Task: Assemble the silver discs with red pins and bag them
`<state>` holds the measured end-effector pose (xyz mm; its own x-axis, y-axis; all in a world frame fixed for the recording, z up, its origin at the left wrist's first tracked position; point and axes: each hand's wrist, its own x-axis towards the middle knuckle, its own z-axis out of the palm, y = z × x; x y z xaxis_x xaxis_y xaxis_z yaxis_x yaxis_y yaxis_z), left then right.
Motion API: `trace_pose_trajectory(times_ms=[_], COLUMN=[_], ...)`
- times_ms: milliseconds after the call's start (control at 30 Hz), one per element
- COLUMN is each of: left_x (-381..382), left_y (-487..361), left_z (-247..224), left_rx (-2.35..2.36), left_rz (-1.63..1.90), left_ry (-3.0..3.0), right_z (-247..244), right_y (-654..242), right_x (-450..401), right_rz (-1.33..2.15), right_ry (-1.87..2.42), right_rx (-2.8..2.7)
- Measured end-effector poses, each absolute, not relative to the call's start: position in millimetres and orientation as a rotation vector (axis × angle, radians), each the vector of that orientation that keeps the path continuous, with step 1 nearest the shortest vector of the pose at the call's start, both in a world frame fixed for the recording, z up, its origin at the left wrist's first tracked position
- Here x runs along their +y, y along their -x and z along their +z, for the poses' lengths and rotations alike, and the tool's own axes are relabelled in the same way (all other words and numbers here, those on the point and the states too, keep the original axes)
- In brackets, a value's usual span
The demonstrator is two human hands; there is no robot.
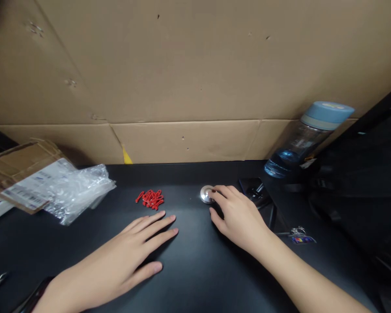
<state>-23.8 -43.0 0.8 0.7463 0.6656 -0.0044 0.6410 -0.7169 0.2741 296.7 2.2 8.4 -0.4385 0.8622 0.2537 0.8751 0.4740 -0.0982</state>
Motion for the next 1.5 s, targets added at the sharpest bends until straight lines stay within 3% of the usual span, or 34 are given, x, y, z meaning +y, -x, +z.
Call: trace_pose_trajectory(times_ms=[633,867,1000,1267,1500], left_x=[-39.1,-6.4,-7.4,-27.6,-30.2], left_y=[21.5,40.6,44.8,43.2,52.5], left_z=[6.4,7.1,0.3,1.5,-0.7], left_rx=[1.007,1.552,1.773,2.058,1.999], left_rz=[0.256,0.589,0.431,-0.116,-0.105], left_ry=[-2.739,-2.554,-2.41,-2.135,-2.166], right_z=[7.5,22.8,26.1,22.7,21.5], right_y=[-294.6,-284.8,-282.1,-284.0,-285.8], right_x=[-0.2,-23.9,-31.6,-37.7,-39.7], right_rz=[-0.064,0.341,0.58,0.619,0.628], right_ry=[1.411,1.038,0.949,0.997,1.002], right_rx=[-2.452,-2.72,-2.833,-2.945,-2.898])
